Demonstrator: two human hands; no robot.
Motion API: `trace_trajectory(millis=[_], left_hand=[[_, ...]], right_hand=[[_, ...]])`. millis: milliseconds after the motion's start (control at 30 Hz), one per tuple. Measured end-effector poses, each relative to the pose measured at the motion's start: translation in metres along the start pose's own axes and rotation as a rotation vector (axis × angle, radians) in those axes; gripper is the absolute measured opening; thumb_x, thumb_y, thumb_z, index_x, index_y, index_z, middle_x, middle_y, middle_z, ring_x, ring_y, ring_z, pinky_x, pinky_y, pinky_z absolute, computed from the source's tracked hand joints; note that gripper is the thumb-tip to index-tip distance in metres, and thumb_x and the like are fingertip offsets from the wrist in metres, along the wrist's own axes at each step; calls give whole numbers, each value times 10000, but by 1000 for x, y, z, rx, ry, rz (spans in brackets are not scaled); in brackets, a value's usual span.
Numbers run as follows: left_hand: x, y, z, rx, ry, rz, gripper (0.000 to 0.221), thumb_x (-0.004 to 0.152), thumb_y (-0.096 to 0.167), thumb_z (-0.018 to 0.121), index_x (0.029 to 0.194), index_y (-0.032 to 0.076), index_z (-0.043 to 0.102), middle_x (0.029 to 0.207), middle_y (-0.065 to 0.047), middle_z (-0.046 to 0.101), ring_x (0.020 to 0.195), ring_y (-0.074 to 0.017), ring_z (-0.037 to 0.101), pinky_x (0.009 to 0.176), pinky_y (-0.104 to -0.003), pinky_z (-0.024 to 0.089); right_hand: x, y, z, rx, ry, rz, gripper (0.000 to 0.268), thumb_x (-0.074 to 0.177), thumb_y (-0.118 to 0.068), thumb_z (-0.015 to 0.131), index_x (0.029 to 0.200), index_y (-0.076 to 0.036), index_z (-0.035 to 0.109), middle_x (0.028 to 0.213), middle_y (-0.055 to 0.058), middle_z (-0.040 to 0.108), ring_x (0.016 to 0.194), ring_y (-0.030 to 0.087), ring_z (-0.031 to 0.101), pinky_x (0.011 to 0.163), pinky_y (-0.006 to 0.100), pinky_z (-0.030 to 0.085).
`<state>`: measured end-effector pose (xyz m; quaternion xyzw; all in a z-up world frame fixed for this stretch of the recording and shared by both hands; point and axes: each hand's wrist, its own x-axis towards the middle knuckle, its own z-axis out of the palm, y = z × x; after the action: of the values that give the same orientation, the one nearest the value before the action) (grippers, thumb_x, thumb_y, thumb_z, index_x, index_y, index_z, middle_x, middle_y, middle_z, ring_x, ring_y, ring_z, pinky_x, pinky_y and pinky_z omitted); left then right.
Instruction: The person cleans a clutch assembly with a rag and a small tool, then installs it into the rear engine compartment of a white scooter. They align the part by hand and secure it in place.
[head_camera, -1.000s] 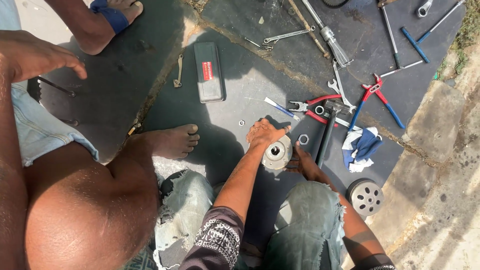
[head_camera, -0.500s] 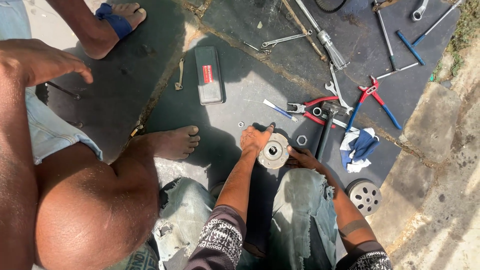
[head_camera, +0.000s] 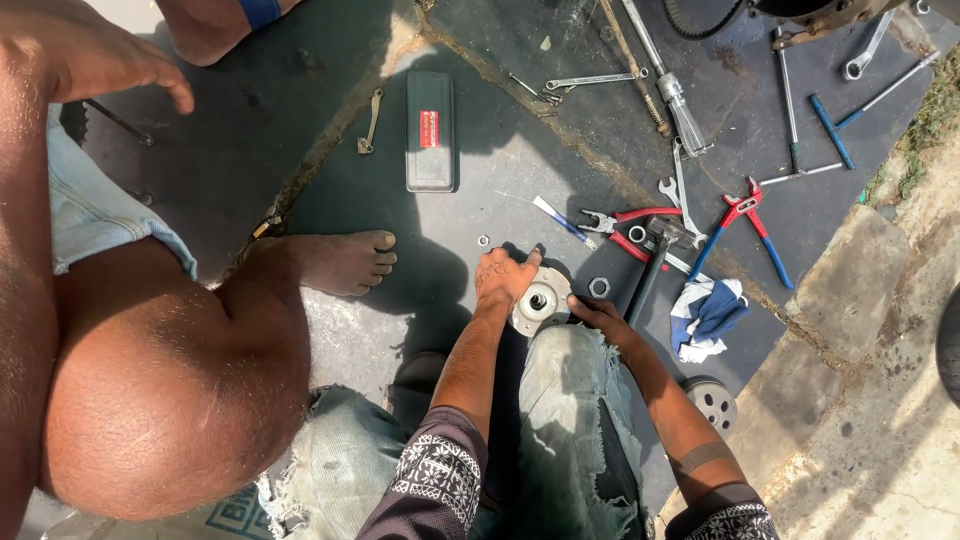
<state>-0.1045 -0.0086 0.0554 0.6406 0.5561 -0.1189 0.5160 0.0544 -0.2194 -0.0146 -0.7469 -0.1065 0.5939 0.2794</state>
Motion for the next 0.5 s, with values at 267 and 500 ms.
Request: trace_trajectory(millis=[267,500], left_hand=[[-1,3,3,33,53,-3,624,914,574,589,1023,-12,772,924,-210,772,948,-344,749,913,-415,572],[1,3,8,83,63,44,618,927,561,587,893,-23,787,813,-209,769,876,-339,761,907,-420,573]], right_hand=[[15,13,-5,17,-131,9,1031,758,-774,691,1346,72,660,1099,192,644,1045,263,591,935,432,485],[12,10,-6,-18,-121,-44,924,736,-742,694,1280,4,649,1047,78,701,1000,168,642,897,350,520]])
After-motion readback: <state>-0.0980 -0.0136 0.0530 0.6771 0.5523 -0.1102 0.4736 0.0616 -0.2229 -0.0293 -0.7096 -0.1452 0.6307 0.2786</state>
